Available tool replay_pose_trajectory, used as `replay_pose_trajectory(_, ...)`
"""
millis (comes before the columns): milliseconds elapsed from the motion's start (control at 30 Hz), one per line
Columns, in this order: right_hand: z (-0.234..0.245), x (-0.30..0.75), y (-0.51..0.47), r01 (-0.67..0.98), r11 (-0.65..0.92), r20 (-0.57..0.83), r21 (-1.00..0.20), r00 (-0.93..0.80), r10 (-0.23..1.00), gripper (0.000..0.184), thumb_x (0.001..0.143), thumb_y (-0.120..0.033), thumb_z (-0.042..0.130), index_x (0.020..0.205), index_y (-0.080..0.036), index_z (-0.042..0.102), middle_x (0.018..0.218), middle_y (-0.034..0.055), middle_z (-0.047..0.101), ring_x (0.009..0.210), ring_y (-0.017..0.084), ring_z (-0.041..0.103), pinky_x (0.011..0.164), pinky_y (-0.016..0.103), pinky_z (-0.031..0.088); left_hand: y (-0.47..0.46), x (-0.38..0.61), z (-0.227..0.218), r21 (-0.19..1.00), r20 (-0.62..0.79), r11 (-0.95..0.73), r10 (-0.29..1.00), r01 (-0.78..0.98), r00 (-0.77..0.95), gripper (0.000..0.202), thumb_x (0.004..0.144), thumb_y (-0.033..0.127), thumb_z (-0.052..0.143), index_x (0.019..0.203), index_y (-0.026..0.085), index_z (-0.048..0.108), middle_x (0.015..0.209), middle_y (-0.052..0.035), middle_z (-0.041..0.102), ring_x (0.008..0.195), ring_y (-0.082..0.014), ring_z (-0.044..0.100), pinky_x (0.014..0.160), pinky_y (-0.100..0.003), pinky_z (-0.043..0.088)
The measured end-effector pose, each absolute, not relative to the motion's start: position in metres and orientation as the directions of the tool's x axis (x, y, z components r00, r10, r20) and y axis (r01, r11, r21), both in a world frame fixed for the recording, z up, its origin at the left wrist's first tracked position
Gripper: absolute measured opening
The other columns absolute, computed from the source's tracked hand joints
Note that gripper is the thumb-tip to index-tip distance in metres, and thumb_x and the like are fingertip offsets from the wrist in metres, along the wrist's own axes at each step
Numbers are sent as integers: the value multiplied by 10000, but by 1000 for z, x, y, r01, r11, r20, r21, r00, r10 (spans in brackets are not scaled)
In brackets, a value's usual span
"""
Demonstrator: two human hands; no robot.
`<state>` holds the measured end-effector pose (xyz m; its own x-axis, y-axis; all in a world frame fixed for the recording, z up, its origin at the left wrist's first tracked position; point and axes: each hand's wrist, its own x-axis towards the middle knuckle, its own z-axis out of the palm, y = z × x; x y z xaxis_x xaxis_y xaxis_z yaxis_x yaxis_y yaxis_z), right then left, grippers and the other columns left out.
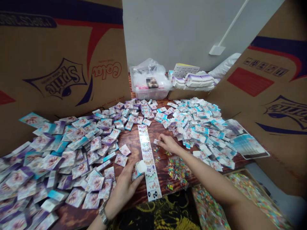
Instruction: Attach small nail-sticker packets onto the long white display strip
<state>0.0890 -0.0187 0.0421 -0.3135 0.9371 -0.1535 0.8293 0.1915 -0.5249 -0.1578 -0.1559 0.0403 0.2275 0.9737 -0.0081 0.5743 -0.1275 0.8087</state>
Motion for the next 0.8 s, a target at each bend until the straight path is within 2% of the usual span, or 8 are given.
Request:
replay_pose_trajectory(100,73,81,-40,768,259,-46,-585,-351,935,240,887,-344,504,1087,-212,515,961,37,662,853,171,611,720,262,431,-153,-159,39,809,-44,-83,978,582,202,497,843,359,530,1291,200,388,1314,-131,505,1234,-263,462,1016,-449,386)
replay_pose_trajectory(167,91,72,-58,662,395,90,-637,-445,891,224,902,-357,492,1074,-221,542,1000,39,656,905,170,606,764,270,443,-151,-157,41,813,-42,-90,976,575,212,493,847,343,532,1291,191,382,1302,-133,511,1228,-257,466,1023,-453,376)
replay_pose_trajectory(267,103,56,-81,599,605,211,-525,-597,774,180,928,-301,451,1000,-224,596,932,47,655,855,170,602,748,283,451,-148,-153,47,824,11,-146,970,548,242,461,840,289,545,1266,184,404,1236,-127,554,1167,-248,513,993,-454,402)
replay_pose_trajectory(367,99,48,-94,543,757,245,-363,-729,640,227,929,-197,410,1036,-238,605,901,55,648,799,170,592,706,295,452,-148,-150,54,828,42,-177,966,532,255,432,840,242,538,1252,187,420,1207,-116,566,1133,-233,533,971,-428,423)
replay_pose_trajectory(533,90,48,-94,382,870,275,-313,-840,468,245,916,-156,421,1058,-255,594,998,64,648,823,182,573,723,333,473,-150,-152,58,815,59,-187,969,549,241,432,825,225,543,1242,177,440,1194,-114,583,1121,-233,547,958,-408,438)
replay_pose_trajectory(633,91,45,-95,286,920,273,-269,-893,357,251,911,-120,412,1061,-219,587,1051,79,631,888,188,564,769,338,488,-152,-151,55,768,79,-227,961,599,263,451,807,178,531,1247,157,432,1194,-127,581,1127,-239,542,961,-410,438)
replay_pose_trajectory(700,93,40,-97,265,913,311,-310,-879,361,231,900,-106,421,1050,-161,587,1053,113,613,950,200,553,816,337,490,-152,-150,53,713,98,-254,959,654,266,477,808,129,480,1277,137,397,1218,-154,557,1150,-253,521,958,-435,437)
replay_pose_trajectory(800,94,34,-102,297,797,348,-525,-780,520,204,890,-131,451,1049,-134,577,1045,128,579,995,197,540,848,329,488,-153,-147,51,647,118,-257,964,718,239,508,818,117,448,1316,132,350,1244,-179,529,1173,-269,501,931,-448,455)
